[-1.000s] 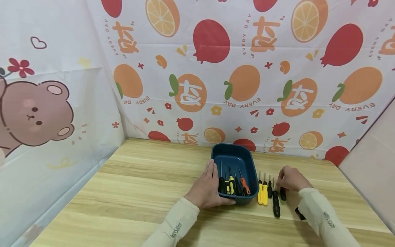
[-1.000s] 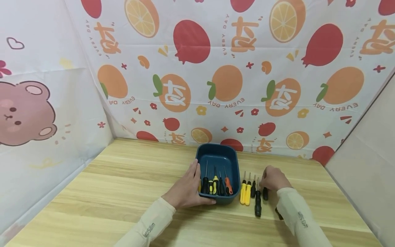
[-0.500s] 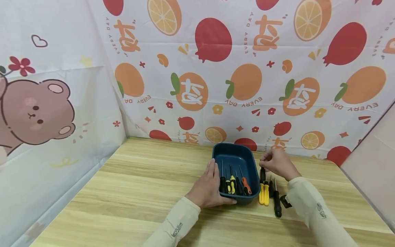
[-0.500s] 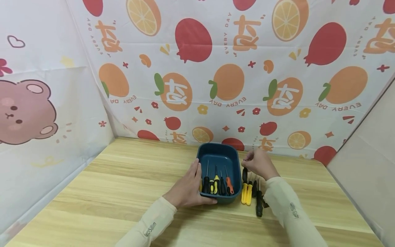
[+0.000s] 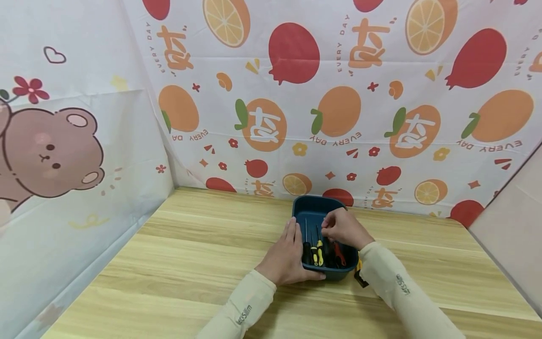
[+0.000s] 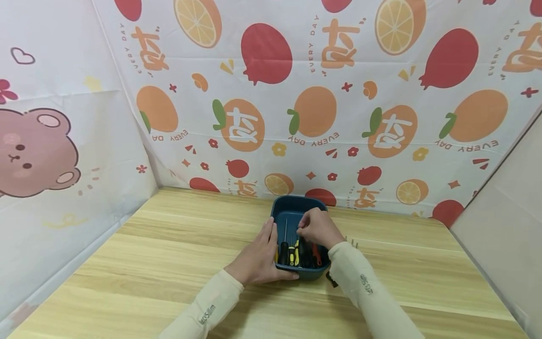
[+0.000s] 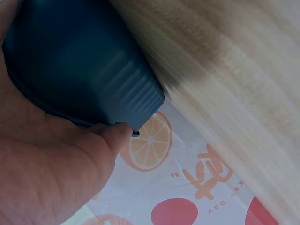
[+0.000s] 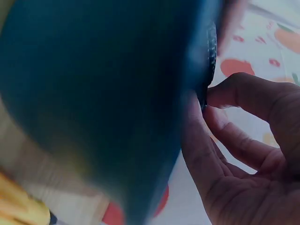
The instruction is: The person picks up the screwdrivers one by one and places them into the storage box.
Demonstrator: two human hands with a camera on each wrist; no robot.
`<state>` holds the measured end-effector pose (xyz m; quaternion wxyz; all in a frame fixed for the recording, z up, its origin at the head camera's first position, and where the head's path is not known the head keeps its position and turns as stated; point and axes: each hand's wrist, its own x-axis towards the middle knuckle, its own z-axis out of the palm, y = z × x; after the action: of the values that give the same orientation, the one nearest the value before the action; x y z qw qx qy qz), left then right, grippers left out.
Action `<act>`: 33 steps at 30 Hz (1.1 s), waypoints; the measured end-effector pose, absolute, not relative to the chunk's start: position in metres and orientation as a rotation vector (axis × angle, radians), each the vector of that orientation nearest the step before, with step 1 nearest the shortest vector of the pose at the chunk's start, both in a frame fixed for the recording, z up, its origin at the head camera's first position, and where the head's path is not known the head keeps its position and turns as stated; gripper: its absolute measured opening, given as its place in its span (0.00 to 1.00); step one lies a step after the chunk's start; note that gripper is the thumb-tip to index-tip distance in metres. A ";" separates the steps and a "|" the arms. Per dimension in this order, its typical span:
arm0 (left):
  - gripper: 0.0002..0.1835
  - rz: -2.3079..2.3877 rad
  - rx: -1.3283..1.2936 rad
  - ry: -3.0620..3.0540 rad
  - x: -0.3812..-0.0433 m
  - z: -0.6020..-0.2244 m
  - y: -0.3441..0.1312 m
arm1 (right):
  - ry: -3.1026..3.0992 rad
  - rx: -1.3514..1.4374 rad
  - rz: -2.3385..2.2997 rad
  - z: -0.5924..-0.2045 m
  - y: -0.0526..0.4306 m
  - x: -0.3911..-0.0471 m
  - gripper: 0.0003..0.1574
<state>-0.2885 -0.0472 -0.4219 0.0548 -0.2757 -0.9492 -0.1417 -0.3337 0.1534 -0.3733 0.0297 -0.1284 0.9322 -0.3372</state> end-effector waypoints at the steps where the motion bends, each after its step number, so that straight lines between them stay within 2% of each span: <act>1: 0.70 -0.423 -0.838 -2.878 -0.288 -0.422 -0.047 | 2.875 -0.396 -1.024 -0.375 0.150 -0.334 0.03; 12: 0.70 -0.394 -0.846 -2.865 -0.288 -0.422 -0.047 | 2.867 -0.402 -0.953 -0.395 0.128 -0.333 0.06; 33: 0.70 -0.387 -0.841 -2.884 -0.289 -0.421 -0.048 | 2.801 -0.349 -0.892 -0.401 0.122 -0.337 0.07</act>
<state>-0.2889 -0.0479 -0.4206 0.0564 -0.2774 -0.9506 -0.1276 -0.3370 0.1217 -0.4013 0.0906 -0.1175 0.9423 -0.3001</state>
